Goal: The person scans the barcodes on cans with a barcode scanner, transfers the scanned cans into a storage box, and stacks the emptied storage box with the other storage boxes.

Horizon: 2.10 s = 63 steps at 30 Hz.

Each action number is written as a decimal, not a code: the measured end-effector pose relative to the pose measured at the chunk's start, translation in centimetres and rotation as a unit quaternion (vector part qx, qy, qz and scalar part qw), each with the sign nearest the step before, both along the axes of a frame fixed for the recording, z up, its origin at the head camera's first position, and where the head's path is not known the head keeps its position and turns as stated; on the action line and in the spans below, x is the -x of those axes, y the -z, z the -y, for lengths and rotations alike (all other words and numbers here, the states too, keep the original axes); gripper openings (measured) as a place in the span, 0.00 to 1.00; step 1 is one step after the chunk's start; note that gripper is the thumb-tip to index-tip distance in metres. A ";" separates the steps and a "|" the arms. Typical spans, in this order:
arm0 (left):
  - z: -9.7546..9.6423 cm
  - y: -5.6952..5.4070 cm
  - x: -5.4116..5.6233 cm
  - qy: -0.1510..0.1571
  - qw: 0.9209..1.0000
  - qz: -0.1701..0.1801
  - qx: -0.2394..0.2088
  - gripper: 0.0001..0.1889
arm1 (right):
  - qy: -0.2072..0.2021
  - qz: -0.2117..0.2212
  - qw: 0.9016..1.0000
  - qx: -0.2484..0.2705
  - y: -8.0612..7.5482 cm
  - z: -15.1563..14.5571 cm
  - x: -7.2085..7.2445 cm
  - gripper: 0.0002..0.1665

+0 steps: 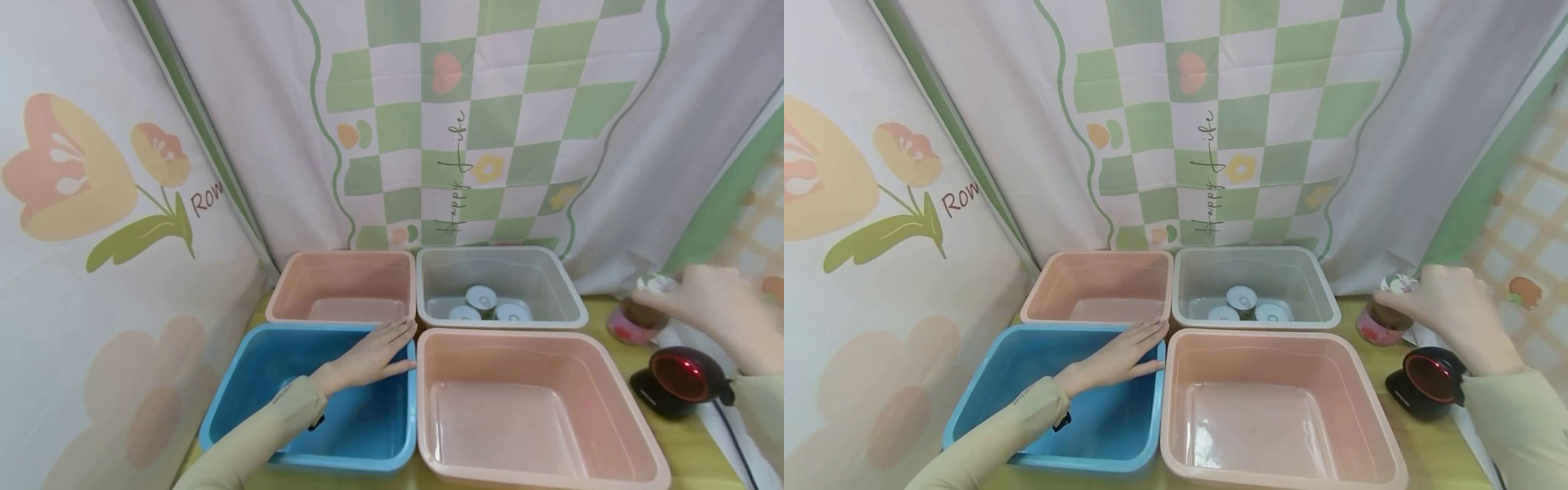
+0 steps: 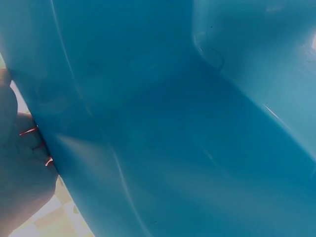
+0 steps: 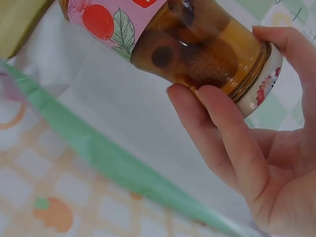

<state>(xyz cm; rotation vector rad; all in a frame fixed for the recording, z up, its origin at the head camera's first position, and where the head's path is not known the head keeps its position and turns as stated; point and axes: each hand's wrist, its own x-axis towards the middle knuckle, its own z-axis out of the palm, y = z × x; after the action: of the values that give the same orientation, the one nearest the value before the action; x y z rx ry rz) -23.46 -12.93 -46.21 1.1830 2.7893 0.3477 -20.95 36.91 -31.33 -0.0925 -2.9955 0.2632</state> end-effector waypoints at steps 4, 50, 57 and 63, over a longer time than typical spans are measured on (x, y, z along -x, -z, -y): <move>0.1 -0.1 -0.1 -0.001 1.000 0.001 0.000 0.39 | -0.018 0.000 1.000 0.009 -0.6 2.0 1.3 0.37; -0.2 0.1 0.1 -0.007 1.000 -0.004 0.024 0.39 | -0.236 -0.007 0.961 0.144 1.7 23.3 12.1 0.25; -0.2 0.1 0.2 -0.008 1.000 0.003 0.023 0.39 | -0.242 -0.004 0.959 0.149 1.7 25.0 12.2 0.28; -0.3 -0.1 0.1 -0.004 1.000 0.001 0.021 0.39 | -0.261 -0.023 0.953 0.149 1.5 26.3 12.5 0.24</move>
<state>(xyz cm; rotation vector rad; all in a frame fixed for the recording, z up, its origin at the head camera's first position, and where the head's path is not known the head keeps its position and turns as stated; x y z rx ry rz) -23.57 -12.66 -46.06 1.1618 2.7867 0.2899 -33.43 10.61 -32.86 0.6743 -2.8486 0.7550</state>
